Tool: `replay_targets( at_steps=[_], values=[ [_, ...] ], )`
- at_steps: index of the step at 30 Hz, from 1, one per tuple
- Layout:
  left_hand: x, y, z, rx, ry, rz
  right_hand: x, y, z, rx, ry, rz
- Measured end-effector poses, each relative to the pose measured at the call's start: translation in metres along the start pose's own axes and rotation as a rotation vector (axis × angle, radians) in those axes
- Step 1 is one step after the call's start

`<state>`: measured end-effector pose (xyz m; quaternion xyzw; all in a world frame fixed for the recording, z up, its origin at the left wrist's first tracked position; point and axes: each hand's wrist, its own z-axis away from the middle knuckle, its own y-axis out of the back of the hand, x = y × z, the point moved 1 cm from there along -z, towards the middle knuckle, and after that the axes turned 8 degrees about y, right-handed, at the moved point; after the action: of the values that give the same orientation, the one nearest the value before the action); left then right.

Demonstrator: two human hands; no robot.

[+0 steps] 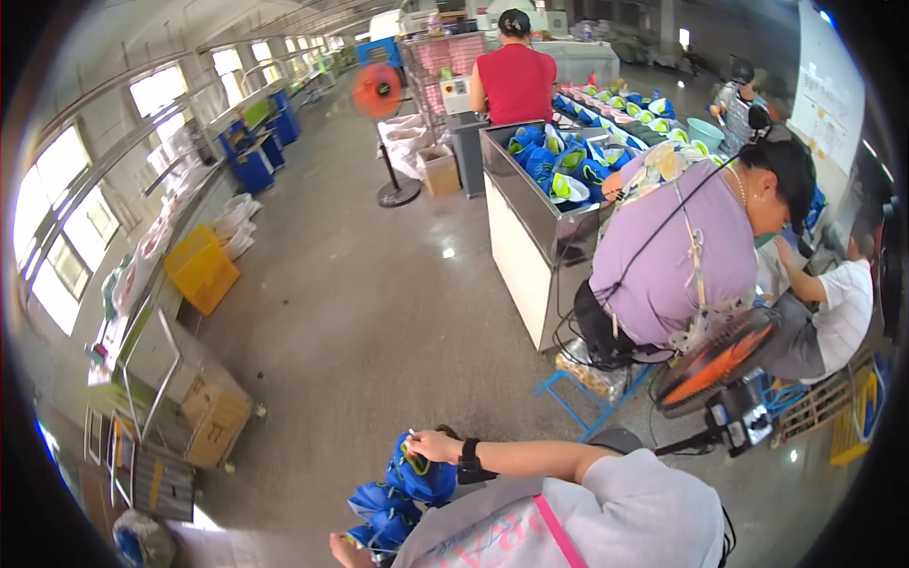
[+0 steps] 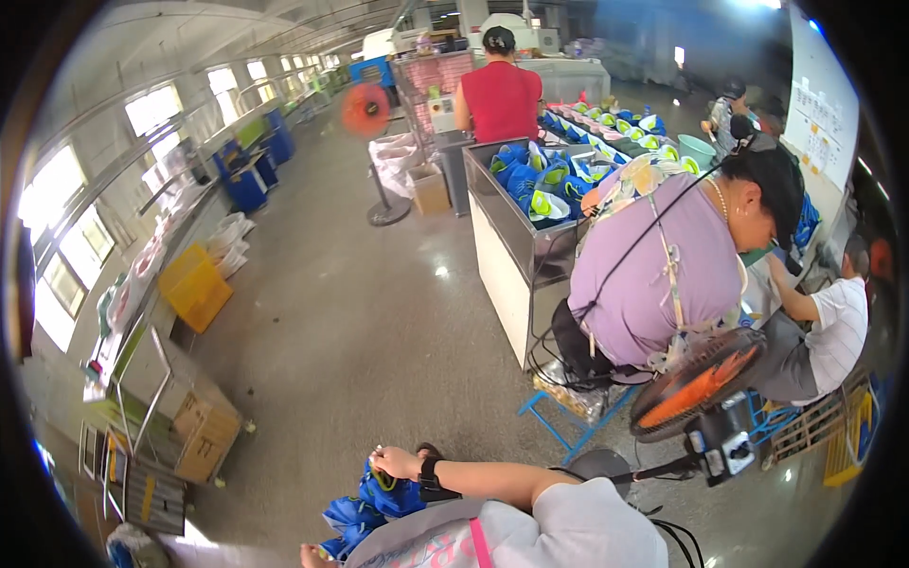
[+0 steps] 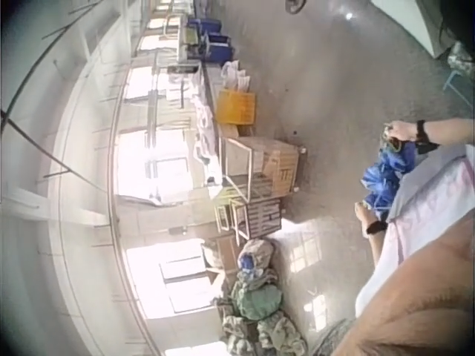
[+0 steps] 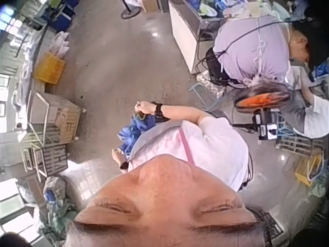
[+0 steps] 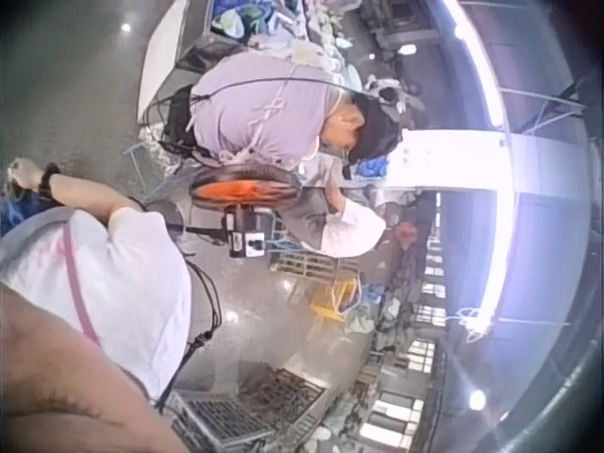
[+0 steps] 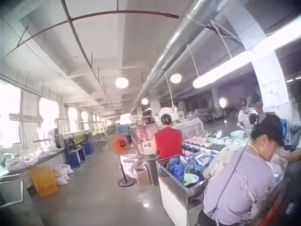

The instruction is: Gathering and stacking blue shoe upper components on a workbench and tying them together with plastic strips in a manufacturing facility.

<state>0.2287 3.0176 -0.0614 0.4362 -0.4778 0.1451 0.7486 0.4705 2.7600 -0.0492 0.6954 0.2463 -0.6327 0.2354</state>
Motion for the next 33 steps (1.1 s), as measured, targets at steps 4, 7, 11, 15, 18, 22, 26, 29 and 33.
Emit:
replay_targets(
  at_steps=[4, 7, 11, 15, 18, 22, 26, 29, 33],
  values=[
    [-0.033, -0.111, -0.154, -0.367, 0.171, 0.12, 0.036, 0.057, -0.091, 0.078, -0.167, 0.059],
    [0.119, -0.22, -0.183, -0.376, 0.483, 0.512, 0.042, 0.132, -0.147, 0.187, -0.195, 0.046],
    [0.233, -0.335, -0.281, -0.835, 0.405, 0.54, 0.023, 0.235, -0.19, 0.552, -0.023, 0.024],
    [0.413, -0.422, -0.319, -1.031, 0.416, 0.364, -0.035, 0.324, -0.203, 0.839, -0.122, -0.343],
    [0.49, -0.515, -0.367, -1.363, 0.165, 0.59, -0.073, 0.392, -0.228, 0.882, 0.001, -0.482],
    [0.673, -0.566, -0.339, -1.378, 0.122, 0.68, -0.13, 0.516, -0.269, 0.903, 0.42, -0.516],
    [0.792, -0.642, -0.339, -1.617, -0.051, 0.734, -0.179, 0.626, -0.297, 0.913, 0.769, -0.317],
    [0.844, -0.724, -0.316, -1.743, -0.22, 0.803, -0.21, 0.677, -0.281, 1.114, 0.863, -0.162],
    [0.9, -0.837, -0.233, -2.075, -0.29, 0.881, -0.227, 0.739, -0.236, 1.349, 1.009, 0.171]
  ],
)
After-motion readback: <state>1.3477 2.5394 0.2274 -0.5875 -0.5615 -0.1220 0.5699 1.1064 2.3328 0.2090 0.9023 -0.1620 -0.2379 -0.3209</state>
